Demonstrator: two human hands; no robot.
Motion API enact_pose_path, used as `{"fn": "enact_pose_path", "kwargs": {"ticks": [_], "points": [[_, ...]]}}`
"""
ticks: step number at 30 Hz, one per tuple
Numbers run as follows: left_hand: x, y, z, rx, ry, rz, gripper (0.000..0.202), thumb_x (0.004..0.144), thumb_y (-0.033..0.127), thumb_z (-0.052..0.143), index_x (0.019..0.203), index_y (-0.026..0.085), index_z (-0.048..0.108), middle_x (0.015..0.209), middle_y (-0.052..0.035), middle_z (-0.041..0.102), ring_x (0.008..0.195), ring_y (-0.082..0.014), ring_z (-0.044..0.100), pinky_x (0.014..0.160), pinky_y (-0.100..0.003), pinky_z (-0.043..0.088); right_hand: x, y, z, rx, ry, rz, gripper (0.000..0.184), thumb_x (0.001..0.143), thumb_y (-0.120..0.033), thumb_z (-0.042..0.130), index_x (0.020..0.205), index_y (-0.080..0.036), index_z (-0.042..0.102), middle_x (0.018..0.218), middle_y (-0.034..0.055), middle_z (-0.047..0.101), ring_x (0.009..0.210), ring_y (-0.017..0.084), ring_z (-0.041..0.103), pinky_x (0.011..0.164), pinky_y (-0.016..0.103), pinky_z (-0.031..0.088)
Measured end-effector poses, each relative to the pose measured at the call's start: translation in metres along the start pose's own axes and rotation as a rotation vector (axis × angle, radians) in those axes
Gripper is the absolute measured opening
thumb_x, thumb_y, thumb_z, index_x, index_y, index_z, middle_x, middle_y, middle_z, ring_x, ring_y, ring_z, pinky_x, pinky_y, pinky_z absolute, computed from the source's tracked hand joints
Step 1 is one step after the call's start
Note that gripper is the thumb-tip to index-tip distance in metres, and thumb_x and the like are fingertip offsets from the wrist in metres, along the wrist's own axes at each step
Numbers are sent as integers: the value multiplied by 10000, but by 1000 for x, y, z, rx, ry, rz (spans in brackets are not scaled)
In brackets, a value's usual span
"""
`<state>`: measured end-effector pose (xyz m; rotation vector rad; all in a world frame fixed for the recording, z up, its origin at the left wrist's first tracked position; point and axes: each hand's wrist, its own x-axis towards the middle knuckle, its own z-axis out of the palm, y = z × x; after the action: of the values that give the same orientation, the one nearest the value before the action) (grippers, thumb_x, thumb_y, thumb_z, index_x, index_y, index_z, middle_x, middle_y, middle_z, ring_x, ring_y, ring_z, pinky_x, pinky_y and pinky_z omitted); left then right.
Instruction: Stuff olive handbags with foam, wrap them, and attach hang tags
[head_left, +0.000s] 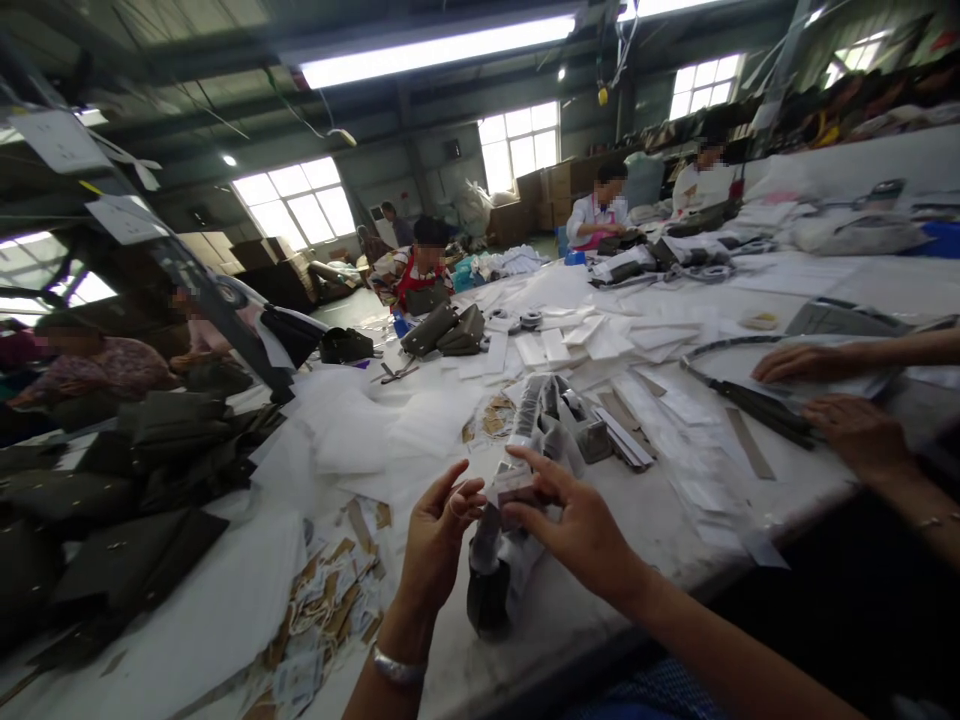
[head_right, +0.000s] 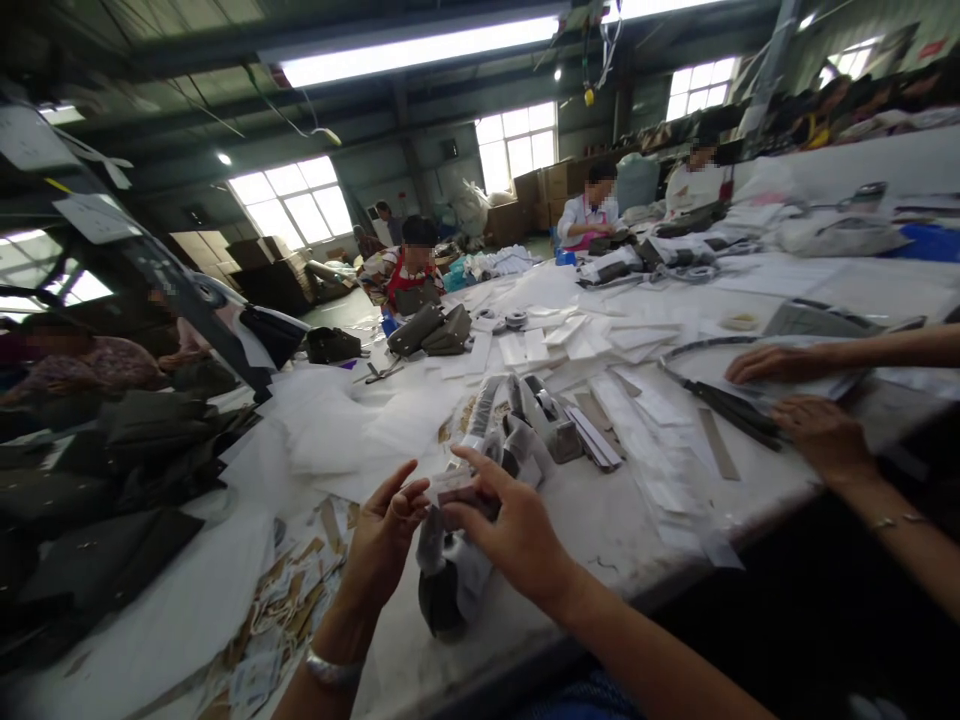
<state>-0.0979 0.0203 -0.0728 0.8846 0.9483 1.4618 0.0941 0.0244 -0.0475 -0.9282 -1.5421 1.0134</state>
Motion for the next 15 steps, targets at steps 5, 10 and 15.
{"fn": "enact_pose_path", "kwargs": {"ticks": [5,10,15], "points": [[-8,8,1,185,-52,9,602,745,403,827,1296,270,625,1135,-74,740,1031,-189,690,930,-267,548,1,-7,1,-222,-59,-69,629,854,-235,702,1442,-314,491,896,-11,749,827,179,712,808,290,545],[-15,22,16,362,-48,26,693,703,397,848,1338,305,587,1168,-66,736,1103,-269,676,922,-332,575,2,-19,2,-519,-173,-127,676,838,-250,672,1472,-332,452,1043,38,769,931,265,732,834,346,543],[-21,24,27,513,-27,89,643,658,474,851,1243,284,661,1094,-50,760,990,-267,718,840,-304,604,6,-29,-3,-613,-233,-61,739,802,-289,641,1501,-303,402,1029,54,775,932,275,739,810,328,539]]}}
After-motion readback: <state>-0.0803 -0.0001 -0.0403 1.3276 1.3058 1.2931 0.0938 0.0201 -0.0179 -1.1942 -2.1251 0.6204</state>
